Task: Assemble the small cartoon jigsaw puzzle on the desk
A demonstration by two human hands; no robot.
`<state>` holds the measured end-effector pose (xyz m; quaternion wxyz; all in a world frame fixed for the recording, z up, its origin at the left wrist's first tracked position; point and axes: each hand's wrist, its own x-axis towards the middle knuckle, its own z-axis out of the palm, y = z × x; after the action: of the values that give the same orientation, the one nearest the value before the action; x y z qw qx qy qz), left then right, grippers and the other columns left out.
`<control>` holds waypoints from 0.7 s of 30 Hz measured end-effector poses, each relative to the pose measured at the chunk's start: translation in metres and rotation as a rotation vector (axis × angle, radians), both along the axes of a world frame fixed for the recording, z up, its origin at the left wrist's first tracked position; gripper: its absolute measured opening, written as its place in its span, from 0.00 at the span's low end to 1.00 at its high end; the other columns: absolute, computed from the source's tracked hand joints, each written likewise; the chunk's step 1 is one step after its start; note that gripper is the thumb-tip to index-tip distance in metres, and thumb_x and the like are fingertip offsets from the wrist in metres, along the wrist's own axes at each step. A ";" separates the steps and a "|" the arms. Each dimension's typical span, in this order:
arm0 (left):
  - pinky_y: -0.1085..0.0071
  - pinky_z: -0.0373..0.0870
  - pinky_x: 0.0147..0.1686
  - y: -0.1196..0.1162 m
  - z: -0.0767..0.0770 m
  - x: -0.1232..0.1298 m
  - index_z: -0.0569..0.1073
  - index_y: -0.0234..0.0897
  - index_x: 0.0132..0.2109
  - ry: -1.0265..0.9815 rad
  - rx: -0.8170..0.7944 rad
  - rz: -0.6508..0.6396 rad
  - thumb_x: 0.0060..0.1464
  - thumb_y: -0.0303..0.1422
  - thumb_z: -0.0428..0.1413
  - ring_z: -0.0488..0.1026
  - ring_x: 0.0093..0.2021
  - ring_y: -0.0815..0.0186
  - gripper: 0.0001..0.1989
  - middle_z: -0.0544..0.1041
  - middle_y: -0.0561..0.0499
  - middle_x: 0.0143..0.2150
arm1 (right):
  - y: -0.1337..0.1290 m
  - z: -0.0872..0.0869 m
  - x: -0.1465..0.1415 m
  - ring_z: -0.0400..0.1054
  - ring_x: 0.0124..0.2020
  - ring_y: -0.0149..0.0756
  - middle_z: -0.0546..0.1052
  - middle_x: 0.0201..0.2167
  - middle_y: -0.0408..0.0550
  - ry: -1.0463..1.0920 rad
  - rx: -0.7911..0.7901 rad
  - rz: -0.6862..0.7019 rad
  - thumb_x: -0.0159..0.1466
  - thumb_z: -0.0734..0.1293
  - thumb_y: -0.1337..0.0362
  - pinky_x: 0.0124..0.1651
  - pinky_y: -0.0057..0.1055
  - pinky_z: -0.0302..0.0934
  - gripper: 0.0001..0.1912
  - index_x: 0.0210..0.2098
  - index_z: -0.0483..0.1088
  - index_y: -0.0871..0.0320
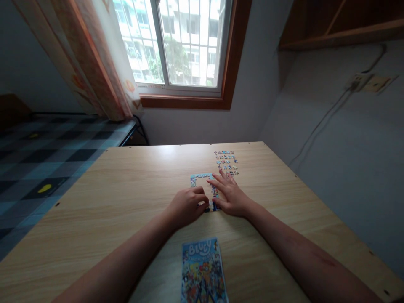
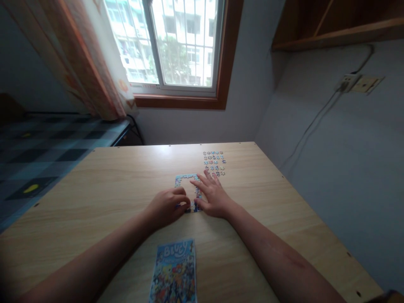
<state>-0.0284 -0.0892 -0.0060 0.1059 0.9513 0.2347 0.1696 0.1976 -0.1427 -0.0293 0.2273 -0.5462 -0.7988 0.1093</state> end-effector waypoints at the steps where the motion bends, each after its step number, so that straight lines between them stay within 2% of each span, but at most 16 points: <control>1: 0.70 0.70 0.35 0.000 0.000 0.000 0.82 0.43 0.39 0.002 0.000 -0.003 0.61 0.33 0.56 0.75 0.34 0.66 0.09 0.77 0.51 0.38 | 0.000 0.000 0.000 0.32 0.76 0.53 0.53 0.74 0.51 -0.007 -0.001 0.003 0.66 0.66 0.58 0.73 0.64 0.32 0.35 0.71 0.57 0.48; 15: 0.68 0.70 0.36 0.002 -0.002 -0.001 0.82 0.43 0.38 -0.008 0.001 -0.067 0.63 0.33 0.54 0.74 0.35 0.65 0.10 0.76 0.50 0.37 | 0.000 -0.001 0.000 0.35 0.76 0.53 0.53 0.73 0.51 -0.009 0.008 0.016 0.66 0.66 0.58 0.73 0.64 0.34 0.34 0.70 0.58 0.47; 21: 0.70 0.69 0.35 0.002 -0.002 -0.004 0.83 0.46 0.41 -0.033 0.016 -0.100 0.62 0.34 0.57 0.73 0.32 0.68 0.09 0.76 0.50 0.39 | 0.004 -0.004 0.004 0.41 0.75 0.50 0.60 0.70 0.52 0.127 0.030 -0.052 0.68 0.61 0.60 0.73 0.61 0.37 0.28 0.68 0.63 0.52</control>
<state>-0.0319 -0.0876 -0.0085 0.1106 0.9597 0.1840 0.1816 0.2018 -0.1389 -0.0331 0.2886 -0.5553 -0.7697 0.1260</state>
